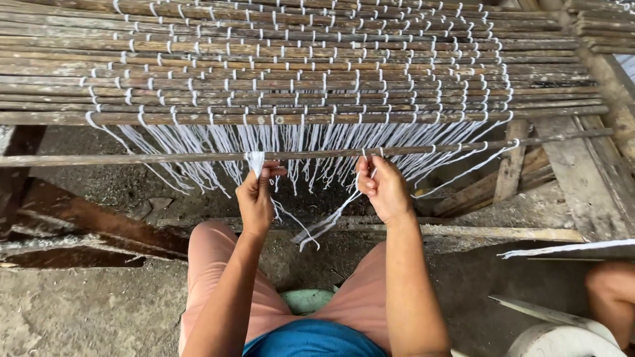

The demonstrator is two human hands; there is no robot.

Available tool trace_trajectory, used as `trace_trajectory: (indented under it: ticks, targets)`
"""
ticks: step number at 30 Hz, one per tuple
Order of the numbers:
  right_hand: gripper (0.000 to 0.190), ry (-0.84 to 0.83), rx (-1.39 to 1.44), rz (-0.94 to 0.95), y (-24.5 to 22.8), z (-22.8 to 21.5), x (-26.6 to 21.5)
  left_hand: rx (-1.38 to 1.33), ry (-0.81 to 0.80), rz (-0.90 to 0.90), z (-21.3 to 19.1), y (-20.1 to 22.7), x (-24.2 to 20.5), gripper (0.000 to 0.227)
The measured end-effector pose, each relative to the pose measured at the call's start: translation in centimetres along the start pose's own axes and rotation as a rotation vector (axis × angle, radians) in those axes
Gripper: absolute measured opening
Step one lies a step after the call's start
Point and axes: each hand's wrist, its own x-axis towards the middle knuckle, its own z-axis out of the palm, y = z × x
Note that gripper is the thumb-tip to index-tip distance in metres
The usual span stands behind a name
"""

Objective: The person is weaving or looping white cotton candle wicks around a series of horizontal wooden sticks held in a wooden frame.

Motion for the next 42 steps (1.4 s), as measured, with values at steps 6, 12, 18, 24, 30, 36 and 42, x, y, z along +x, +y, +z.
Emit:
trace_trajectory:
  ticks: [6,12,18,24,30,36,42]
  targets:
    - [0.030,0.011,0.050,0.016,-0.7,-0.4,-0.5,0.043,0.007,0.030,-0.3,0.2,-0.3,0.028]
    - [0.026,0.051,0.041,0.015,-2.3,-1.2,-1.2,0.027,0.001,0.049,-0.6,0.4,0.1,0.028]
    - [0.026,0.064,0.104,0.050,-1.8,-2.4,-0.3,0.027,-0.004,0.042,-0.4,-0.4,0.0,0.028]
    - [0.041,0.084,-0.199,-0.140,-0.4,0.0,-0.5,0.074,-0.022,0.066,-0.7,-0.4,0.2,0.028]
    - [0.048,0.131,-0.508,-0.561,3.0,-1.1,-0.4,0.072,-0.012,0.065,-0.5,-1.2,0.1,0.029]
    - [0.036,0.028,-0.583,-0.318,5.6,-2.8,-0.3,0.091,-0.029,0.086,-0.6,-1.2,0.4,0.029]
    - [0.031,0.174,-0.714,-0.229,14.6,-7.7,-1.7,0.095,-0.023,0.073,-0.5,-1.3,0.4,0.030]
